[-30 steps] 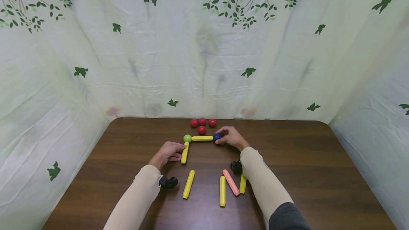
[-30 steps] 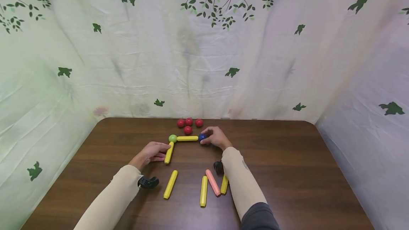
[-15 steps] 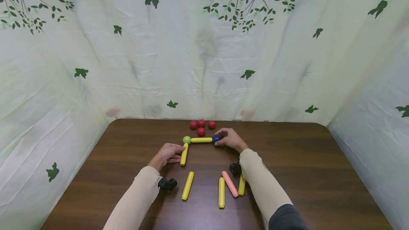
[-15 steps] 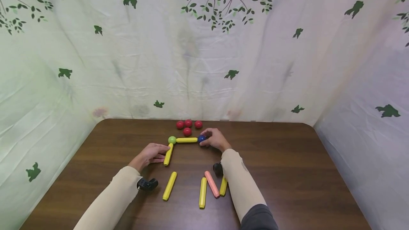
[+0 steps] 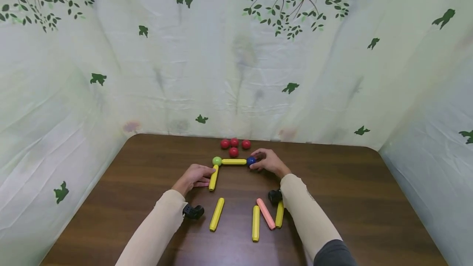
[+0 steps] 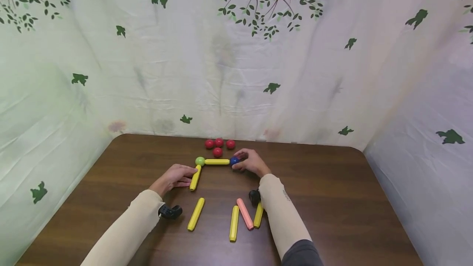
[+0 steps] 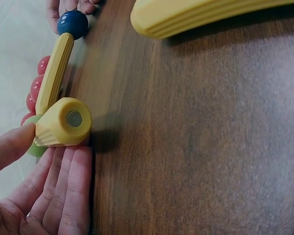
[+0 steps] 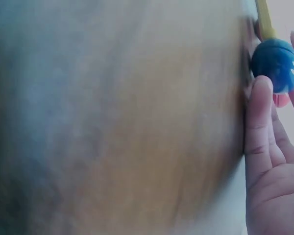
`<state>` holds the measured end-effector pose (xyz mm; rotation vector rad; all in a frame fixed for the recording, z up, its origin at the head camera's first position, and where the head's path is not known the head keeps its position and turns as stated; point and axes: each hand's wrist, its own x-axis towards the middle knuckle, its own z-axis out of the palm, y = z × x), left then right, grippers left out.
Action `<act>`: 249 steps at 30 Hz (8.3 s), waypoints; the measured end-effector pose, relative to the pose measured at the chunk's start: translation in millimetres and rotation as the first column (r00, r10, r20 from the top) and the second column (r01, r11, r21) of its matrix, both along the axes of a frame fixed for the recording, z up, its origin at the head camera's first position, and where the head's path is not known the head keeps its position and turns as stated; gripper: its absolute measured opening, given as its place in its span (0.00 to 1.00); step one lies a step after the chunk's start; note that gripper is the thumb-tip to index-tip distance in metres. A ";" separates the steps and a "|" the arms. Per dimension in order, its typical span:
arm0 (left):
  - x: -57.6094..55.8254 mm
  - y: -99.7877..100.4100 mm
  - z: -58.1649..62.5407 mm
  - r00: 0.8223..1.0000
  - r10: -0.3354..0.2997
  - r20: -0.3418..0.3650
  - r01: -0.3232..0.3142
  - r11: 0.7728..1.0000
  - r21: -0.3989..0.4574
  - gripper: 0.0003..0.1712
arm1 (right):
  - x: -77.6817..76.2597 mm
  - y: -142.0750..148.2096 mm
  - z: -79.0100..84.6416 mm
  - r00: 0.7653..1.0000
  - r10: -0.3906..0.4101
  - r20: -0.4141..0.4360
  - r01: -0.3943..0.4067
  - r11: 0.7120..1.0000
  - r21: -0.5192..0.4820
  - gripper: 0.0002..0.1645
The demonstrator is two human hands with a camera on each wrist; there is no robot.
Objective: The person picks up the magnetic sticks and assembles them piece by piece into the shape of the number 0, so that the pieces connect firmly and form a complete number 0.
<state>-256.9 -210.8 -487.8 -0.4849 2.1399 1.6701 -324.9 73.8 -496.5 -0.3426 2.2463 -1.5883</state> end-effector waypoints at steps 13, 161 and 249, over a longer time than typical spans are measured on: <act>-2.8 -0.8 -3.0 1.000 0.025 0.007 -0.025 1.000 -0.012 0.23 | -33.2 3.4 11.5 0.999 -0.038 -0.023 0.038 0.999 0.010 0.24; -5.7 -0.5 -3.1 1.000 0.002 0.025 -0.004 0.997 0.077 0.24 | 146.0 -100.2 14.4 0.999 0.019 0.048 -0.030 0.966 0.258 0.21; -3.4 -3.8 -2.2 0.998 -0.029 0.052 0.024 0.996 0.083 0.22 | -12.6 -70.2 30.6 0.988 -0.106 -0.116 0.132 0.959 0.249 0.20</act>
